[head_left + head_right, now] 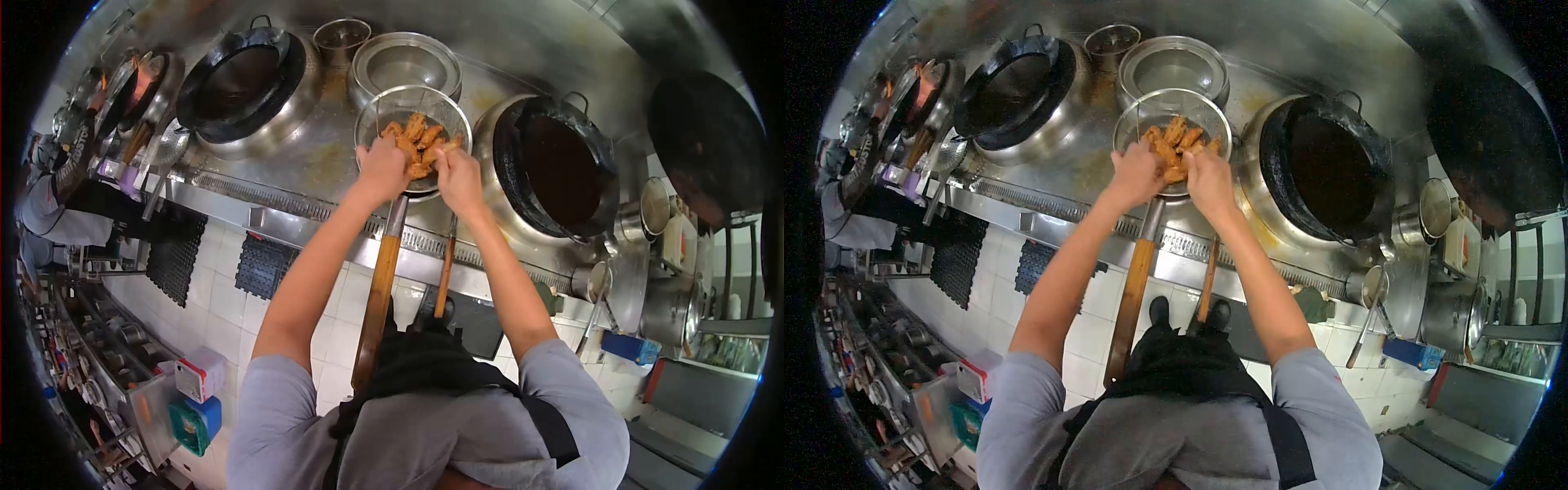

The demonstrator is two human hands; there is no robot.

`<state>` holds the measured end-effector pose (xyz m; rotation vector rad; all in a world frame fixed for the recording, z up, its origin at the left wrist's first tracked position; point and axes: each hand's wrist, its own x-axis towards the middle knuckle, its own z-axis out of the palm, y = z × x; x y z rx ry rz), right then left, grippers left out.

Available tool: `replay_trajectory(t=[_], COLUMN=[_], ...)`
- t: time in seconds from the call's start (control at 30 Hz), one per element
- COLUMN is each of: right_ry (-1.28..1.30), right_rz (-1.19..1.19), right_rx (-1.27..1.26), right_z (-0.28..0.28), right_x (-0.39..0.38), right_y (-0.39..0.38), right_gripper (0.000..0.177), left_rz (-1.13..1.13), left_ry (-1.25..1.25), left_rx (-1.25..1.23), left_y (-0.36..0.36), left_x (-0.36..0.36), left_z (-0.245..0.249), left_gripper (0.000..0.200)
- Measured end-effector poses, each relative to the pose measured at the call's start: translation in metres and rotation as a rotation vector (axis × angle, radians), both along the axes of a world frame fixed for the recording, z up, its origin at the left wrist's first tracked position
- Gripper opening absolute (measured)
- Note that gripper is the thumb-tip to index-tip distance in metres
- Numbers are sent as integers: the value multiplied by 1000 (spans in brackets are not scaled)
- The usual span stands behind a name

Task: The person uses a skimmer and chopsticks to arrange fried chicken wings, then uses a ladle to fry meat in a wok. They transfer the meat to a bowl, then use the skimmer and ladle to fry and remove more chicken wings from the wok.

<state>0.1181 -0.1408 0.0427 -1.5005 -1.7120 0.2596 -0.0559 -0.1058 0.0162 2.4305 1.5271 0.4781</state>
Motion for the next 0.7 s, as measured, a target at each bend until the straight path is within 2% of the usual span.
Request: replay_trajectory(t=[0.07, 0.2, 0.3, 0.37, 0.4, 0.47, 0.53, 0.63, 0.7], right_ry=[-13, 176, -11, -50, -68, 40, 145, 55, -9], right_rz=[-28, -44, 38, 6, -7, -33, -82, -103, -101], right_rx=[-7, 179, 287, 47, -63, 46, 151, 285, 329], right_z=[6, 74, 22, -3, -6, 33, 74, 89, 77], right_x=[4, 2, 1, 2, 1, 5, 19, 41, 39], right_y=[-4, -19, -5, -8, -4, -9, -23, -20, -13], right_gripper=[22, 24, 23, 21, 20, 20, 21, 22, 20], left_rz=[5, -14, 4, 2, -1, -1, -1, 50, 70], left_ry=[28, 11, 28, 70, 75, 80, -87, -304, -461], left_rx=[55, 32, 36, 43, 35, -13, -11, 92, -132], left_y=[5, -2, -2, -5, -1, -9, -26, -56, -79], left_x=[2, 0, 0, 1, 0, -2, -10, -38, -67], left_z=[-6, -2, -6, -4, 2, 9, 11, 12, -16], left_gripper=[13, 11, 11, 12, 14, 19, 23, 33, 33])
